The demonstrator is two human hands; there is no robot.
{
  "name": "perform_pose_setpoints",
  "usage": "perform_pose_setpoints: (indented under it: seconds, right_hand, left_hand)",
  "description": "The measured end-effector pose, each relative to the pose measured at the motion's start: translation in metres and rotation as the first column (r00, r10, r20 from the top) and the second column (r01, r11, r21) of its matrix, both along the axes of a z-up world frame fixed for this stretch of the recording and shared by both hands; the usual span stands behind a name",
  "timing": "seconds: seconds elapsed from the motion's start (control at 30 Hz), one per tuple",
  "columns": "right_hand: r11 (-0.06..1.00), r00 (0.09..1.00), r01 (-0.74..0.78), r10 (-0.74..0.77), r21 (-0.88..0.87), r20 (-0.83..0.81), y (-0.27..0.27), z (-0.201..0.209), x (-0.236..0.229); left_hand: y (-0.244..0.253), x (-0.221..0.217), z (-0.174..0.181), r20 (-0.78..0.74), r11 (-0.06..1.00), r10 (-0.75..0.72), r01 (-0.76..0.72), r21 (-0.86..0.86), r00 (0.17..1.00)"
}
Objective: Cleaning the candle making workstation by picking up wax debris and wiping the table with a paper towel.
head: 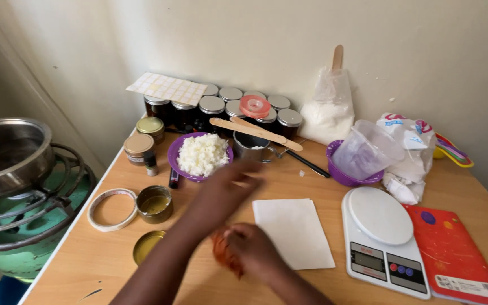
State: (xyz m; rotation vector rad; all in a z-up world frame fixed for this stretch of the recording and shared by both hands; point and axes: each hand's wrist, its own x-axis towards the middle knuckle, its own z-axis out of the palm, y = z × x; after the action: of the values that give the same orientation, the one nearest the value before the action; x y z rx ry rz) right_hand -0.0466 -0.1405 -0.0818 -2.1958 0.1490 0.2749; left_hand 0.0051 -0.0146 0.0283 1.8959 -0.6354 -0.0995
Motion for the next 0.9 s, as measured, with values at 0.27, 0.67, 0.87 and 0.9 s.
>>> perform_pose_setpoints:
  seconds: [0.27,0.67,0.87,0.9]
  right_hand:
    - [0.997,0.981,-0.026,0.040,-0.074,0.190,-0.035,0.012,0.050]
    - [0.884,0.886,-0.052,0.255,-0.464,0.386,-0.017,-0.003,0.055]
    - [0.921,0.913,-0.041,0.193,-0.388,0.360,-0.021,0.001,0.049]
    - [0.920,0.912,-0.041,0.193,-0.389,0.361,-0.022,0.002,0.049]
  left_hand:
    - [0.057,0.032,-0.039,-0.762,0.527,0.213,-0.728,-0.438,0.612]
    - [0.046,0.041,-0.042,-0.818,0.289,0.168,-0.821,-0.492,0.549]
    - [0.076,0.046,-0.016,-0.588,0.503,0.561,-0.804,-0.318,0.583]
    - [0.086,0.061,-0.020,-0.588,0.503,0.560,-0.803,-0.320,0.584]
